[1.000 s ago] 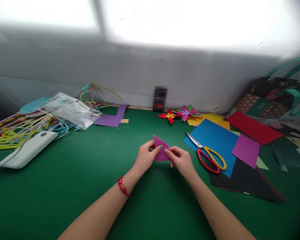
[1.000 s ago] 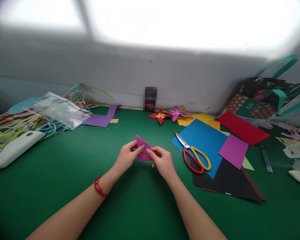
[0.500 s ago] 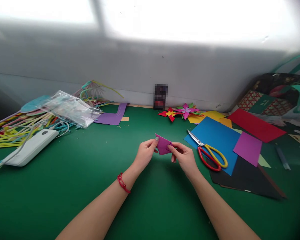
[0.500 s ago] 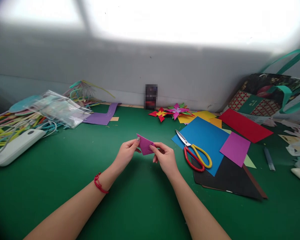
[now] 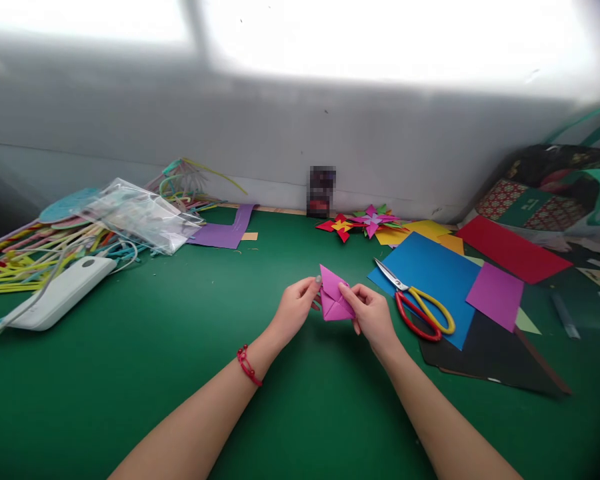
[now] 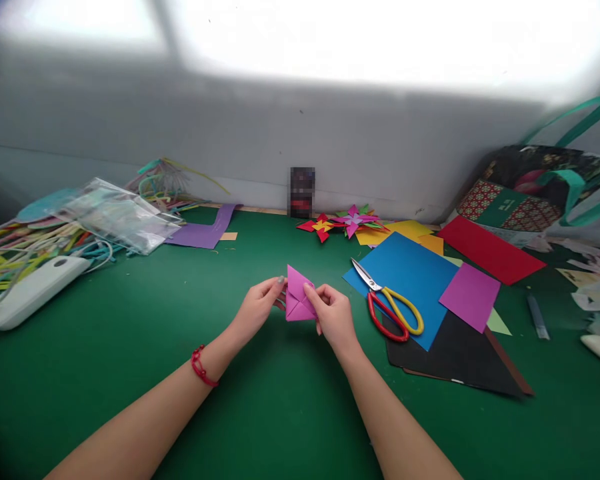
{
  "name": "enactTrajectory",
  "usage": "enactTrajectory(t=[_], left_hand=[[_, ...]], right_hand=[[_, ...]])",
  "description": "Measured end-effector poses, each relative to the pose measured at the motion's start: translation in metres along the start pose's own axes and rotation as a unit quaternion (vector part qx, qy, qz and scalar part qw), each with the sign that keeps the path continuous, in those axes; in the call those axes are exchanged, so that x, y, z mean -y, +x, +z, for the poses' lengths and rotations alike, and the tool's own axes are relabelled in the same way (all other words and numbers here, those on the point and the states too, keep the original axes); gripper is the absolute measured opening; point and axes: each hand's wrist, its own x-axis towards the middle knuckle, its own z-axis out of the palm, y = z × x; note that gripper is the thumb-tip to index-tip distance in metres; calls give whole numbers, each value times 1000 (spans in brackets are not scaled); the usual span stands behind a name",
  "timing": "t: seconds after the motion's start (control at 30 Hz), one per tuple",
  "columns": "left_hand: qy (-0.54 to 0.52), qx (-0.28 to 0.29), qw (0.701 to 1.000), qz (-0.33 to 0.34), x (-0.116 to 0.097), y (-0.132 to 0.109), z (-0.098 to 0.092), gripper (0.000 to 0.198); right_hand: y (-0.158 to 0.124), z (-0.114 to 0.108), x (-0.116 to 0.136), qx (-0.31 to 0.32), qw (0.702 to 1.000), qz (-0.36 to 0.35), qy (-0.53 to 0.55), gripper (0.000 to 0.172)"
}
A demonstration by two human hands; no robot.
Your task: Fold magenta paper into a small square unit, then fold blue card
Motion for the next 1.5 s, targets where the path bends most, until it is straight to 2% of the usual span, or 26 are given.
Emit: enactTrajectory(t=[0.1,0.23,0.43,0.6,0.8,1.07,1.33,1.5], left_hand=[[17,14,1000,1,4,1,0,33],[10,-10,1000,9,7,2,-2,28],[-14,-17,1000,-9,2,2,-1,23],[-25,-17,999,-15,-2,1,-2,19],[-12,2,1000,-15,-1,1,-3,18],[20,5,1000,-22,5,2,2,29],[45,-25,999,-3,0,1,-2,18],[49,-25,998,9,2,1,-2,17]], right_hand=[[2,0,-1,-1,1000,2,23,34],[2,3,0,20,998,3,52,32],[0,6,-1,78,997,-9,20,29],[-1,8,-3,65,998,-23,-10,29],[-3,12,-4,58,998,0,6,32],[2,8,-10,27,999,10,23,32],[-3,15,-7,24,1000,-11,16,29],[-4,18,-9,49,998,1,34,31]])
